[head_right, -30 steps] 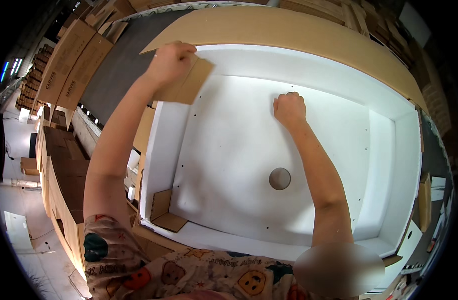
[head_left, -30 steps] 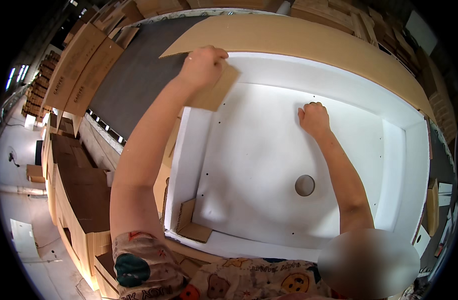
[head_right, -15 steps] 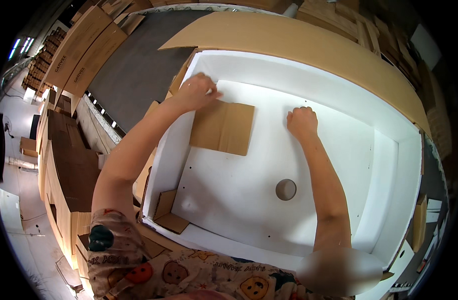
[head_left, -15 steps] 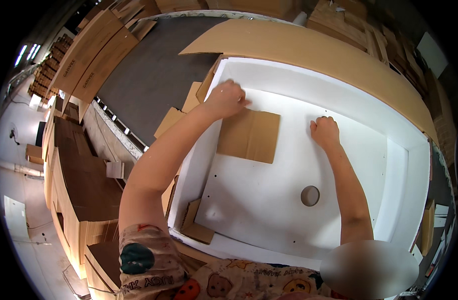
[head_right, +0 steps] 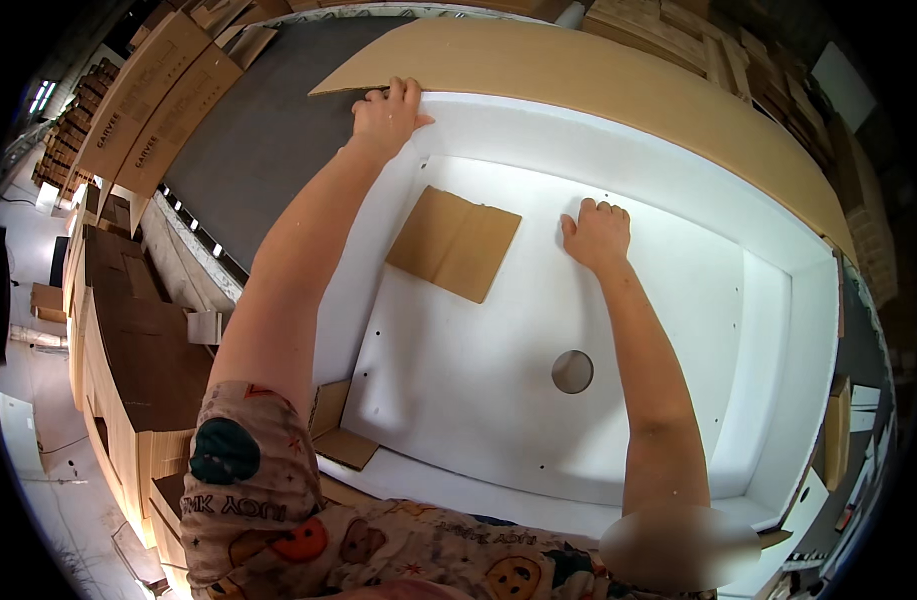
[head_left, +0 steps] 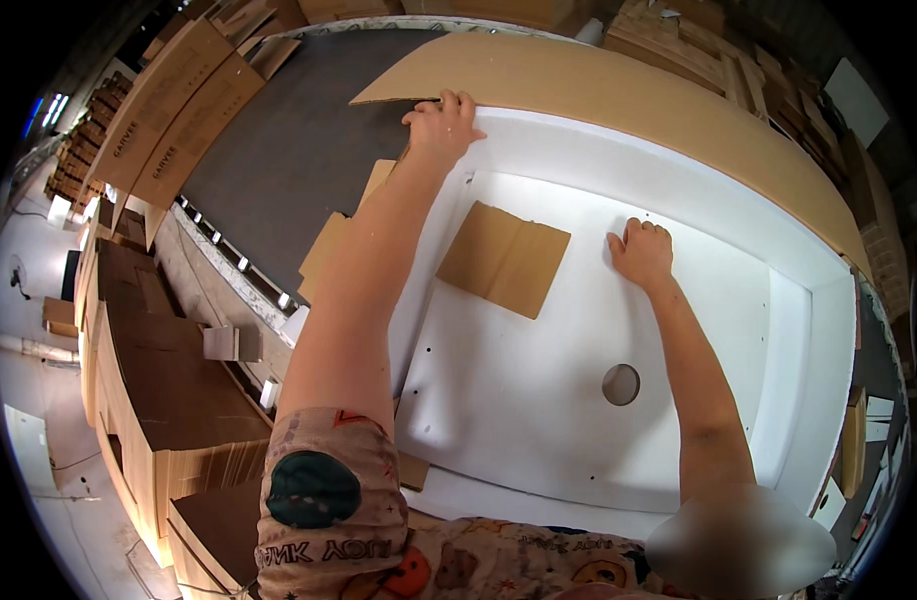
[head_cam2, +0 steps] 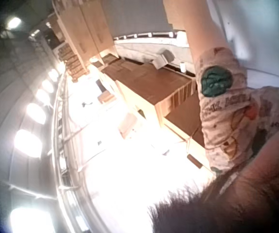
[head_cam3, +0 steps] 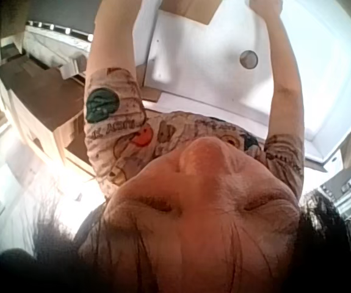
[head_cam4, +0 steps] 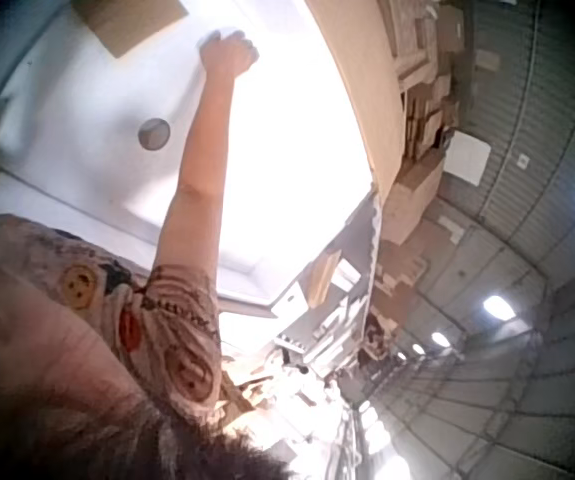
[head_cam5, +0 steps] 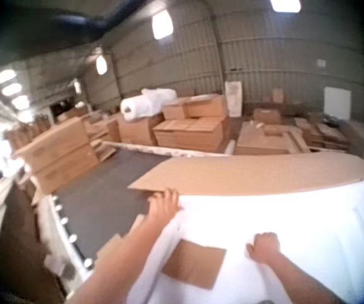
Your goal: The person places cardboard pieces and white foam sheets into a white sink basin to protect it. They then walk to a pile of debris, gather more foam sheets, and return to place them inside the sink.
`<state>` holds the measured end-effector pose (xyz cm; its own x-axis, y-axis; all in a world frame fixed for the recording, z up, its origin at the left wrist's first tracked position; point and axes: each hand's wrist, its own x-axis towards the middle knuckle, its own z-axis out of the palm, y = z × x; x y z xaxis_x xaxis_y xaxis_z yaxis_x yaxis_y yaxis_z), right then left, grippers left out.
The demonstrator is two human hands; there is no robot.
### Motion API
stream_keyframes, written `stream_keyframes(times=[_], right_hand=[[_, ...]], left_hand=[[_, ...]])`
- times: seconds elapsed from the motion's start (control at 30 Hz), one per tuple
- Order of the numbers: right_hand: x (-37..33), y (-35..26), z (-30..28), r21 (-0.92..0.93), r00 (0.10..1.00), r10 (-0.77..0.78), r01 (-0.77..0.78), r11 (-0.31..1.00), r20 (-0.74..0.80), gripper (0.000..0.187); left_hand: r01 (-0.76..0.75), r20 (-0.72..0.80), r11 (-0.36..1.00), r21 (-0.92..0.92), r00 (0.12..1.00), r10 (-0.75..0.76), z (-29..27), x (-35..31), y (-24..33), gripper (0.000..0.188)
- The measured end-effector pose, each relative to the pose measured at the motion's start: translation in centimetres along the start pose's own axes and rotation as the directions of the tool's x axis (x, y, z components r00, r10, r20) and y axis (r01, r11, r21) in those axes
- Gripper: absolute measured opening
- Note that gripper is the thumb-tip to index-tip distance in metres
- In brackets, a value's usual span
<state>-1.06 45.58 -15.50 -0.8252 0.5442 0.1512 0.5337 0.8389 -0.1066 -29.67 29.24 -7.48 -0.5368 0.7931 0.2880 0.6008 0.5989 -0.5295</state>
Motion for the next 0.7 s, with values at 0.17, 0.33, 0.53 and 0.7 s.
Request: stream_keyframes(times=[0.17, 0.33, 0.53, 0.7], right_hand=[[-0.8, -1.0, 1.6, 0.0, 0.987, 0.044, -0.044, 0.999, -0.157, 0.038], [0.7, -0.8, -0.9, -0.033, 0.973, 0.177, -0.174, 0.984, 0.146, 0.042], [-0.6, -2.1, -5.5, -0.052, 0.977, 0.062, -0.074, 0.996, -0.206, 0.042], [-0.8, -2.3, -6.0, -0.056, 0.974, 0.054, -0.068, 0.996, -0.22, 0.041]], left_hand=[[-0.1, -0.004, 0.991, -0.088, 0.995, 0.1, 0.7, 1.1, -1.1, 0.08], [-0.002, 0.047, 1.0, -0.015, 0.999, 0.002, -0.3, 1.8, 0.2, 0.085], [-0.035, 0.179, 0.994, -0.107, 0.982, 0.054, -0.8, 2.6, -0.4, 0.083], [-0.069, 0.151, 0.961, -0.268, 0.982, 0.113, -0.3, 2.7, -1.1, 0.071]])
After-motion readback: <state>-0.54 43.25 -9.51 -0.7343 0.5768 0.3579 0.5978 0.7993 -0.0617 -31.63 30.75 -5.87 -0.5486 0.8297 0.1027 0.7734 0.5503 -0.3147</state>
